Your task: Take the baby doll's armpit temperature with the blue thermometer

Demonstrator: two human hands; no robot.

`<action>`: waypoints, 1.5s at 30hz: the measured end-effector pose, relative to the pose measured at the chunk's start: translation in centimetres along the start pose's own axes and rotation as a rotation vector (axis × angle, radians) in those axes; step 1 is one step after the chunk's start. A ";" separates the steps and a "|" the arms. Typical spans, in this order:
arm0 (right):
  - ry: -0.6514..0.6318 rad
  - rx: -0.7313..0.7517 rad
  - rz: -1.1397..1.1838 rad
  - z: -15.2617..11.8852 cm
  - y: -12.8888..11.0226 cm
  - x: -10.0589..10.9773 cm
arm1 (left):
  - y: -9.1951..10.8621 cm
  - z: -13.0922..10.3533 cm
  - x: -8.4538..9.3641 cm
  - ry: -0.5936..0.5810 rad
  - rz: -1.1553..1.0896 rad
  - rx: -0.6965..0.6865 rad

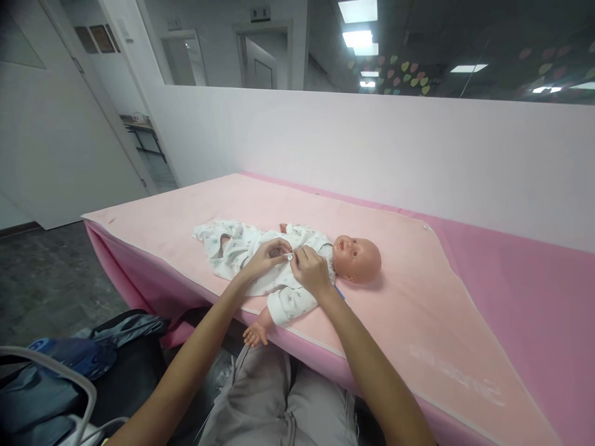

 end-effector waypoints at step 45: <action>-0.183 -0.076 0.149 0.5 -2.9 -2.6 | 1.3 -5.6 3.5 0.215 0.529 -0.162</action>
Point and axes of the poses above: each hand's wrist, its own z-axis towards the middle knuckle, its own x-axis out of the back of the hand, y = z × x, the point moved 7 cm from there along z, towards the middle knuckle, and after that the axes turned 7 degrees about y, right-handed, at the moved point
